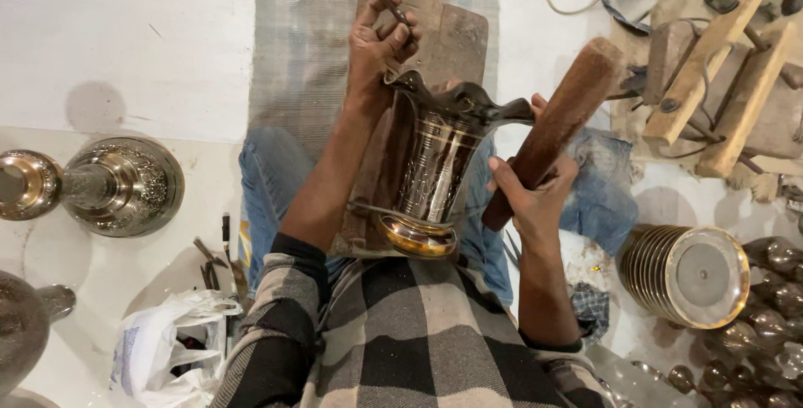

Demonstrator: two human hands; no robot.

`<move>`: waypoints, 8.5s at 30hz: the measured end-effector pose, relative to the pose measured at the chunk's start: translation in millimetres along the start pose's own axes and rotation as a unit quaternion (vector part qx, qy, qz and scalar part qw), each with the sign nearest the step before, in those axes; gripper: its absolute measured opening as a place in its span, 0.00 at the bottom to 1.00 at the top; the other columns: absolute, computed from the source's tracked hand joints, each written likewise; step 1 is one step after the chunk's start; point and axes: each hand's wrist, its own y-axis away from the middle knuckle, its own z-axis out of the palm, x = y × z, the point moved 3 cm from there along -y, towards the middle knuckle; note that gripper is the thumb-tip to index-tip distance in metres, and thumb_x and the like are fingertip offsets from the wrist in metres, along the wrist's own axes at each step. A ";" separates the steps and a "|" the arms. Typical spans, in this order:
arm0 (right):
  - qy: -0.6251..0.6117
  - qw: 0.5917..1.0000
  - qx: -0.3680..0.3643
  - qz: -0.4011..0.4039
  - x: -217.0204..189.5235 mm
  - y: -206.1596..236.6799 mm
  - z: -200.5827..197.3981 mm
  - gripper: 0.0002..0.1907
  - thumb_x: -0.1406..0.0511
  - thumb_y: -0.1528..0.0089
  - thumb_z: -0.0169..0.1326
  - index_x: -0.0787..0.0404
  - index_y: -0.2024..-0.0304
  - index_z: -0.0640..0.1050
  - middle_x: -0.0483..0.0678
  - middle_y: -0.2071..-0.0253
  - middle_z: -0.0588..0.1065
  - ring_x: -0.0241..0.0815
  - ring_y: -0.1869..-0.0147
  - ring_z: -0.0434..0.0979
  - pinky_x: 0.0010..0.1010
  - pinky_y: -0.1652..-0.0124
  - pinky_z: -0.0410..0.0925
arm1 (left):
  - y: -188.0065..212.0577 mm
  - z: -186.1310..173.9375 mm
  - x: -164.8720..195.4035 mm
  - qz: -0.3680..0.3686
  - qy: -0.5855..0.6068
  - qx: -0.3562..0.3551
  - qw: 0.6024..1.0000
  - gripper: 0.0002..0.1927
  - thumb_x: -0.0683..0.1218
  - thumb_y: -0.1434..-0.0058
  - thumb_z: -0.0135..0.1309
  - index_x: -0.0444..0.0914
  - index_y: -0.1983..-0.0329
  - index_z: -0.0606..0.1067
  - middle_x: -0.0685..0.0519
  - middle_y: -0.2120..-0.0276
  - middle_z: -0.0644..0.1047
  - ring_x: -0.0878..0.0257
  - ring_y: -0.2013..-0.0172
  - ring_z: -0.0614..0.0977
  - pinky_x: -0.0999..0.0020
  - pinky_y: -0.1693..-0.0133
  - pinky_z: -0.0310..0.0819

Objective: The person uses a wooden mallet and a metal punch to emboss a decorative pattern onto a silver-colored metal vase. They repeatedly strike the punch against the vase's surface while rotating the vase to work on different sections.

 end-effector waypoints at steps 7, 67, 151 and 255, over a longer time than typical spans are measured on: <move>-0.413 0.905 -0.029 0.098 19.3 5.0 -15.1 0.44 0.73 0.42 0.51 0.57 0.22 0.56 0.46 0.23 0.59 0.37 0.70 0.72 0.31 0.66 0.70 | 19.7 24.1 14.2 0.136 -0.123 -0.070 0.981 0.17 0.34 0.30 0.57 0.38 0.39 0.72 0.47 0.60 0.83 0.60 0.63 0.86 0.71 0.72 0.83; 0.294 0.950 -0.100 -0.042 5.8 9.3 -186.2 0.37 0.76 0.53 0.59 0.57 0.38 0.78 0.54 0.51 0.80 0.41 0.57 0.80 0.28 0.60 0.72 | 98.9 88.6 -71.3 0.083 -0.752 -0.248 0.605 0.32 0.30 0.54 0.52 0.37 0.43 0.77 0.49 0.79 0.78 0.57 0.81 0.80 0.60 0.79 0.75; 0.319 0.923 -0.131 -0.171 -64.5 -28.3 -99.0 0.37 0.75 0.52 0.59 0.58 0.37 0.74 0.52 0.50 0.77 0.45 0.58 0.79 0.31 0.60 0.73 | 91.9 20.7 -33.8 0.101 -0.623 -0.289 0.720 0.25 0.29 0.50 0.50 0.39 0.49 0.78 0.49 0.59 0.86 0.60 0.62 0.89 0.67 0.61 0.87; 0.484 0.847 -0.192 -0.106 -127.8 -26.0 -36.8 0.38 0.73 0.47 0.62 0.53 0.32 0.72 0.52 0.46 0.77 0.43 0.55 0.79 0.34 0.59 0.73 | 90.5 -61.0 -26.2 0.136 -0.479 -0.238 0.834 0.29 0.28 0.44 0.55 0.43 0.41 0.75 0.49 0.53 0.84 0.61 0.60 0.89 0.70 0.60 0.88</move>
